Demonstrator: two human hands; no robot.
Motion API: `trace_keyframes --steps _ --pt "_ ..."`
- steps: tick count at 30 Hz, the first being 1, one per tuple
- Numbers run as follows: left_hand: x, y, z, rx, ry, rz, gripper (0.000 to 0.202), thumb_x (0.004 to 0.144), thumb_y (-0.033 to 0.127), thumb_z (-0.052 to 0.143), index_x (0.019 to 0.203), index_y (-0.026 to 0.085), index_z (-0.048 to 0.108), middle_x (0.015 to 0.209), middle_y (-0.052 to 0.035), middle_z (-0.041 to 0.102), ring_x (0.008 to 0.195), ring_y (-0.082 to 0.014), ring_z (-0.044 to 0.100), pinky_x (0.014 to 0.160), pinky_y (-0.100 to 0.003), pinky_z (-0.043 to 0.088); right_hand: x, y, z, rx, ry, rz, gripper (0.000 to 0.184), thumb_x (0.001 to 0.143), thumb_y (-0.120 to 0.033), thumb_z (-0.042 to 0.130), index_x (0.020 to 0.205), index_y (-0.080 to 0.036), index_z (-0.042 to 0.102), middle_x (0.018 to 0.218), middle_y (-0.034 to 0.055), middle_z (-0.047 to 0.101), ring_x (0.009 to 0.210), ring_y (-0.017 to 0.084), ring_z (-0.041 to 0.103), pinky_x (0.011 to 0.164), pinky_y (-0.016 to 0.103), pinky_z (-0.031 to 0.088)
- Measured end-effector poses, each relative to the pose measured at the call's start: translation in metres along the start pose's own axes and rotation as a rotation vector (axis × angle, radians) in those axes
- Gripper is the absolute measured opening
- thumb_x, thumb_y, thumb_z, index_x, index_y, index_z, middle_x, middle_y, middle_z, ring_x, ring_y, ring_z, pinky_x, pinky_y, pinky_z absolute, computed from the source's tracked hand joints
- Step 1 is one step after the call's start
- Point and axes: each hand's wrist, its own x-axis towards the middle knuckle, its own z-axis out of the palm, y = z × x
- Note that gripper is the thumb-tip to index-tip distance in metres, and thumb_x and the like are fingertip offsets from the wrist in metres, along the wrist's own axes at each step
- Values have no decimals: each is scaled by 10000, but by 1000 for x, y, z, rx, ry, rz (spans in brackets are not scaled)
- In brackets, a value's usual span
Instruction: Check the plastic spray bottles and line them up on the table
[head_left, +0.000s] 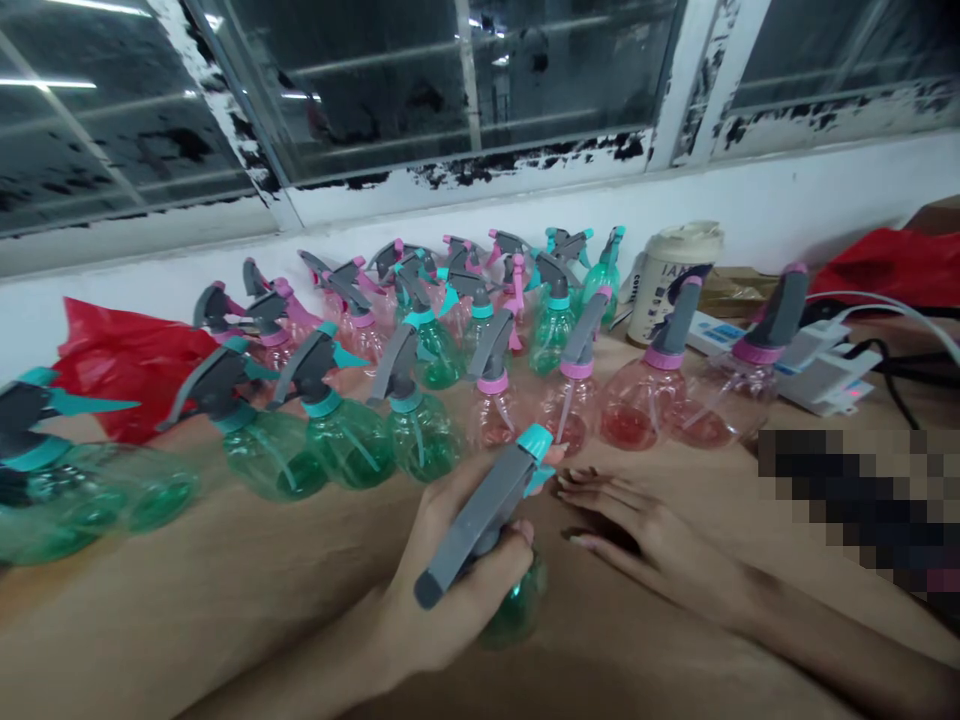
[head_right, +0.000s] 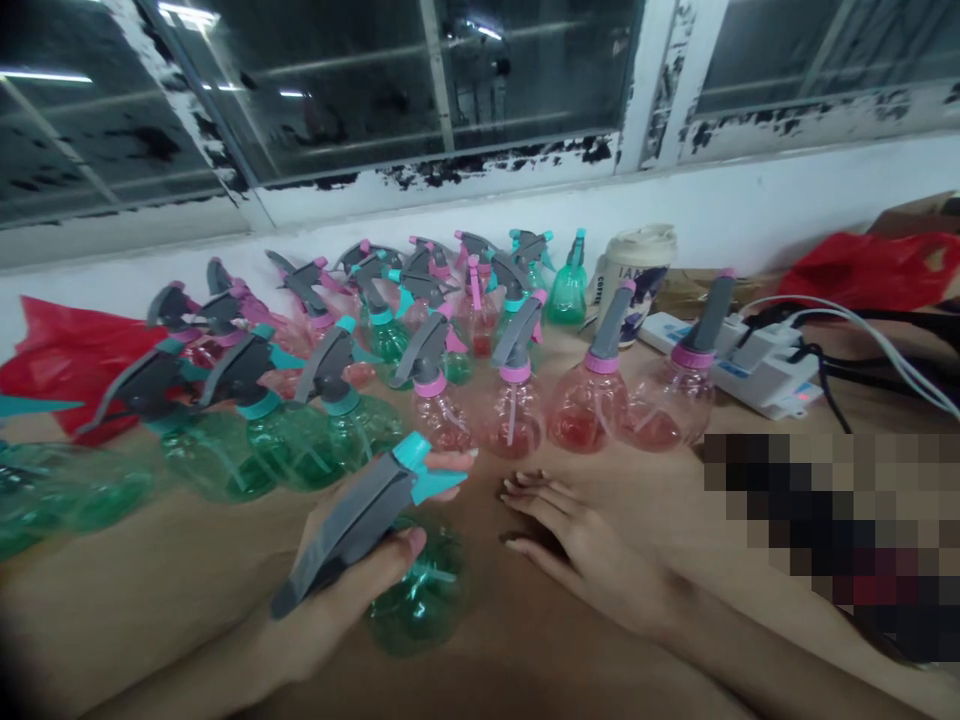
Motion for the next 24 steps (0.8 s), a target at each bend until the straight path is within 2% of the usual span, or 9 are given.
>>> trace_keyframes --steps 4,9,13,21,24 --pt "2 2 -2 -87 -36 41 170 671 183 453 784 221 574 658 9 557 559 -145 499 545 -259 467 -2 1 1 6 14 13 416 887 -332 522 1291 -241 482 1300 43 556 1244 207 458 1051 436 383" --pt "4 2 -6 -51 -77 87 159 667 155 443 743 237 556 673 16 557 599 -155 534 603 -277 481 -2 2 1 20 8 12 408 884 -333 524 1281 -244 493 1306 38 551 1247 203 454 1054 429 380" --pt "4 1 -7 -60 -95 107 136 675 166 445 731 239 544 658 14 551 594 -160 529 590 -284 470 -2 2 0 7 -9 13 412 894 -334 509 1293 -238 474 1323 35 536 1260 194 438 1063 425 370" --pt "4 2 -10 -22 -112 77 123 685 158 438 730 238 521 648 24 517 558 -148 488 565 -279 435 -6 4 3 8 29 47 501 888 -353 509 1362 -255 382 1328 50 527 1242 207 459 1030 429 410" --pt "4 -1 -9 -38 -71 62 122 694 159 425 736 241 506 646 30 495 546 -143 455 550 -275 414 -7 5 3 -10 33 60 514 889 -370 501 1371 -261 362 1337 54 516 1245 213 454 1030 445 405"
